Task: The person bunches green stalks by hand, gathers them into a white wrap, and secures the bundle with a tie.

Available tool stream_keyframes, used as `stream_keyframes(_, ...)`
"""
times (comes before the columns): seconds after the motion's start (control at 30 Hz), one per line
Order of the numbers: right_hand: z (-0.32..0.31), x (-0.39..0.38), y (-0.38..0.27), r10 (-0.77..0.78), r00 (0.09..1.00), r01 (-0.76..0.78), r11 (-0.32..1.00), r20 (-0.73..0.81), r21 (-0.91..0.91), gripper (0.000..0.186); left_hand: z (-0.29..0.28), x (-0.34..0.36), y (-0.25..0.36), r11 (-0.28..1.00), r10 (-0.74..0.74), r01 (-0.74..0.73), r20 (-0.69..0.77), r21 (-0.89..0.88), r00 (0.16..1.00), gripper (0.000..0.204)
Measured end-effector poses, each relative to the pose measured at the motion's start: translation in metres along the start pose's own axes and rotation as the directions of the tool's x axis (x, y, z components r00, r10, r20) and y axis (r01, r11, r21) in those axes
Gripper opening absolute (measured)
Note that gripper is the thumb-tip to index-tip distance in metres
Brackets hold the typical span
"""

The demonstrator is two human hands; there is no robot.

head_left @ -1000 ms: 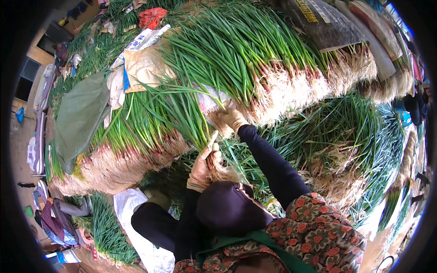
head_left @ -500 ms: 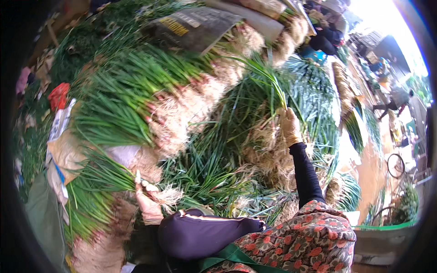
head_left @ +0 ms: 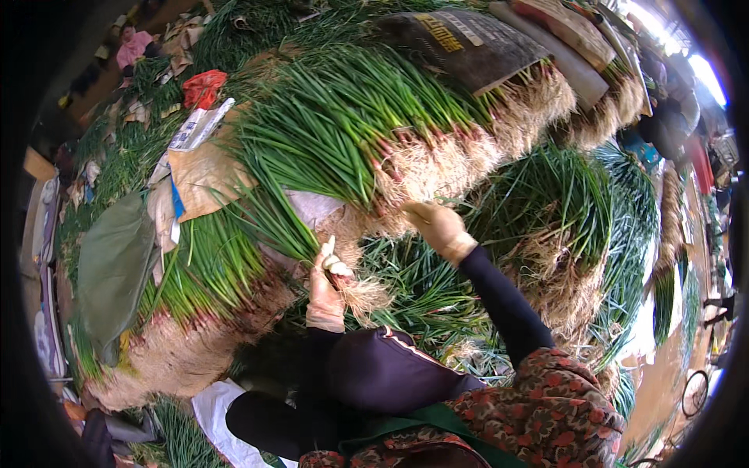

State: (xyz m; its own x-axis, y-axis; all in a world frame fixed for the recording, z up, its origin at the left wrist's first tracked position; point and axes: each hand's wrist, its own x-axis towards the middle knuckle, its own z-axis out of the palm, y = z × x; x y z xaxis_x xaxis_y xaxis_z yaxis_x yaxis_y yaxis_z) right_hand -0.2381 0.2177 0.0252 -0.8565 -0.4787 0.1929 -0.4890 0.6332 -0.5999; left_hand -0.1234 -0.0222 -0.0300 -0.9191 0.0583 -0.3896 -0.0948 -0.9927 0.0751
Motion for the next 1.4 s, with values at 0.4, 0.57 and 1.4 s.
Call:
stream_keyframes(0.4,0.085,-0.004,-0.052,-0.106,0.894,-0.007,0.968,0.435,0.250,0.030,0.028,-0.021,-0.026,0.785,0.210,0.044,-0.331,0.618,0.920,0.019)
stream_keyframes(0.57,0.067,0.018,-0.026,0.088,0.990,-0.101,0.989,0.111,0.112,0.028,0.000,-0.010,-0.026,0.806,0.178,0.042,-0.309,0.590,0.934,0.014)
stream_keyframes(1.4,0.056,-0.038,0.004,0.230,0.960,-0.250,0.455,0.159,0.855,0.024,-0.006,-0.020,-0.029,0.868,0.364,-0.230,-0.249,0.440,0.897,0.029)
